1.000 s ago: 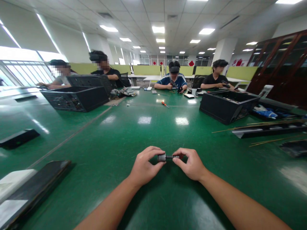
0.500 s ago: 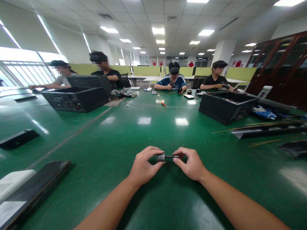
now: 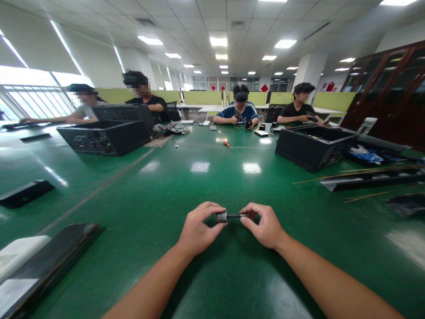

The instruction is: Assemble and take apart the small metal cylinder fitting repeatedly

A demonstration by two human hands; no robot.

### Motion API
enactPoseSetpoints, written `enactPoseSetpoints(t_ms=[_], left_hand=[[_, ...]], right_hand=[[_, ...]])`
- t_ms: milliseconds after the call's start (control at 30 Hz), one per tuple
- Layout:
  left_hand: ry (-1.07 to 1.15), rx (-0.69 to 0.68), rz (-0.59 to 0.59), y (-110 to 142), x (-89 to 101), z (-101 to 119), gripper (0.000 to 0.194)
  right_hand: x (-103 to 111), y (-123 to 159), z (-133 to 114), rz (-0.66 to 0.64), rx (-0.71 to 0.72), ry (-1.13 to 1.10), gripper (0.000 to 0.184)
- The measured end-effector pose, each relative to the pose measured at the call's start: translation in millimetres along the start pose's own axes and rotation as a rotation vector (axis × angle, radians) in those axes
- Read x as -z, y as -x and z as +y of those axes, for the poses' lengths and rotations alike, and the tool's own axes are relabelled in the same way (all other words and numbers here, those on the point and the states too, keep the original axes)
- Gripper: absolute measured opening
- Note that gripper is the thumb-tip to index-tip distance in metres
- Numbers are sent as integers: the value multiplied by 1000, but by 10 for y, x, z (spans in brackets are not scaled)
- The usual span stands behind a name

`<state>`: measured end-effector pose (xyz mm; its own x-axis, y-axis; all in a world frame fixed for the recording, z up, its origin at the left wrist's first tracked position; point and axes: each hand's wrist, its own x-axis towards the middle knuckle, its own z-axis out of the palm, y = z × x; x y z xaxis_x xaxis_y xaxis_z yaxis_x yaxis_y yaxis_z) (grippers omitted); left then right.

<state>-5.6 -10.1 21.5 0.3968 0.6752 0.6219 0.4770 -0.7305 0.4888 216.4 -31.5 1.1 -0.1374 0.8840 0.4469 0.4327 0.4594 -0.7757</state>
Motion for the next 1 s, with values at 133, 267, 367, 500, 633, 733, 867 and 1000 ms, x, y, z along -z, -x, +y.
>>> enactPoseSetpoints(t_ms=[133, 267, 367, 500, 633, 733, 867, 1000], left_hand=[[-14, -4, -1, 1, 1, -7, 24], [-16, 1, 4, -2, 9, -1, 24], [-16, 5, 3, -3, 15, 2, 24], [-21, 2, 12, 0, 16, -6, 24], [-18, 5, 14, 3, 13, -18, 24], [-17, 16, 16, 4, 17, -19, 24], [-13, 30, 16, 5, 22, -16, 25], [-16, 34, 11, 3, 23, -18, 25]], right_hand=[[3, -2, -6, -6, 2, 0, 9], [6, -6, 0, 0, -2, 6, 10], [9, -9, 4, -1, -13, 6, 10], [10, -13, 6, 2, -10, 1, 10], [11, -14, 0, 13, -4, -2, 10], [12, -12, 4, 17, -6, -4, 10], [11, -11, 17, 18, -4, -5, 10], [11, -14, 31, 23, -15, -8, 10]])
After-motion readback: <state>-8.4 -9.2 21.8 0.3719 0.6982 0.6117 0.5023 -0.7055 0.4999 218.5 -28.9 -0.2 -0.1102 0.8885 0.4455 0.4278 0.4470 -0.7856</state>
